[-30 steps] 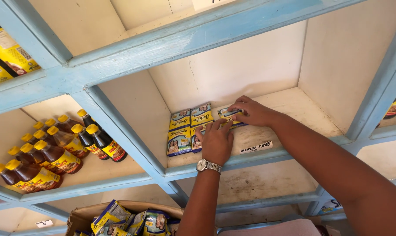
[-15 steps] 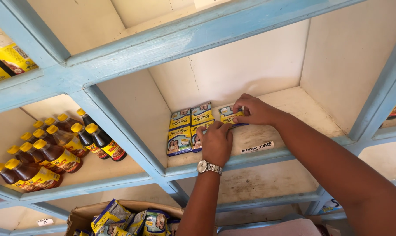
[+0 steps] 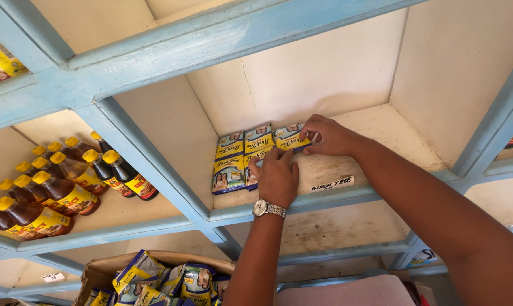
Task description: Arranging milk powder packets on a store shelf.
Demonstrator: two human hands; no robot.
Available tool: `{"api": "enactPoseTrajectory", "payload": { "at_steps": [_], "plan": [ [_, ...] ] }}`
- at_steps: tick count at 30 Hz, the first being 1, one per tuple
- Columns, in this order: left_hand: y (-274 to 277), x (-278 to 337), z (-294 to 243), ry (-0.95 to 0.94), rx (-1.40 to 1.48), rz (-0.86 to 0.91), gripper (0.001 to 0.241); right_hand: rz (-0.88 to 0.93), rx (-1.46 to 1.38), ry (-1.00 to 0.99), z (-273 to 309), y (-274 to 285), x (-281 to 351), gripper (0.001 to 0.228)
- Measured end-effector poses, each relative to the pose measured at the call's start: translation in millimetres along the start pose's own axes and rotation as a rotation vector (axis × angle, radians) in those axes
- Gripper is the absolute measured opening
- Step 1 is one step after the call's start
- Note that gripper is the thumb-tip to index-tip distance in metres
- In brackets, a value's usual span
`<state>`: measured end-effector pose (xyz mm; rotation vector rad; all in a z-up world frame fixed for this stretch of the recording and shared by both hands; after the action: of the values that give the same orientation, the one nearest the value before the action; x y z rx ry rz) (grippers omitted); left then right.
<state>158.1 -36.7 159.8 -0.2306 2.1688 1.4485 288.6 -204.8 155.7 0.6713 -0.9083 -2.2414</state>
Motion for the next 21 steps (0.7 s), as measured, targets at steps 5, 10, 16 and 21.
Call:
{"api": "enactPoseTrajectory", "payload": {
  "at_steps": [5, 10, 16, 21],
  "plan": [
    [-3.3, -0.4, 2.5, -0.014, -0.015, -0.016, 0.028, 0.017, 0.032, 0.0, 0.5, 0.5, 0.4, 0.038],
    [-9.9, 0.6, 7.2, -0.043, -0.015, -0.038, 0.03, 0.003, 0.04, 0.031, 5.7, 1.0, 2.0, 0.037],
    [-11.7, 0.6, 9.8, -0.017, -0.05, -0.042, 0.038, 0.006, 0.001, 0.019, 7.9, -1.0, 4.5, 0.026],
    [-9.8, 2.0, 7.7, -0.027, -0.041, -0.058, 0.037, 0.022, 0.0, 0.042, 14.5, -1.1, 5.4, 0.027]
  ]
}}
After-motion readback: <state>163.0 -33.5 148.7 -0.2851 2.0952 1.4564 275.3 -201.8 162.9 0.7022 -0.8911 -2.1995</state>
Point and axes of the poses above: each hand's wrist, its own x-axis away from the middle knuckle, its own y-axis out of the back of the hand, z = x × y, the point moved 3 cm from there along -x, towards the middle knuckle, and after that the axes turned 10 degrees about z, right-handed, at the moved point
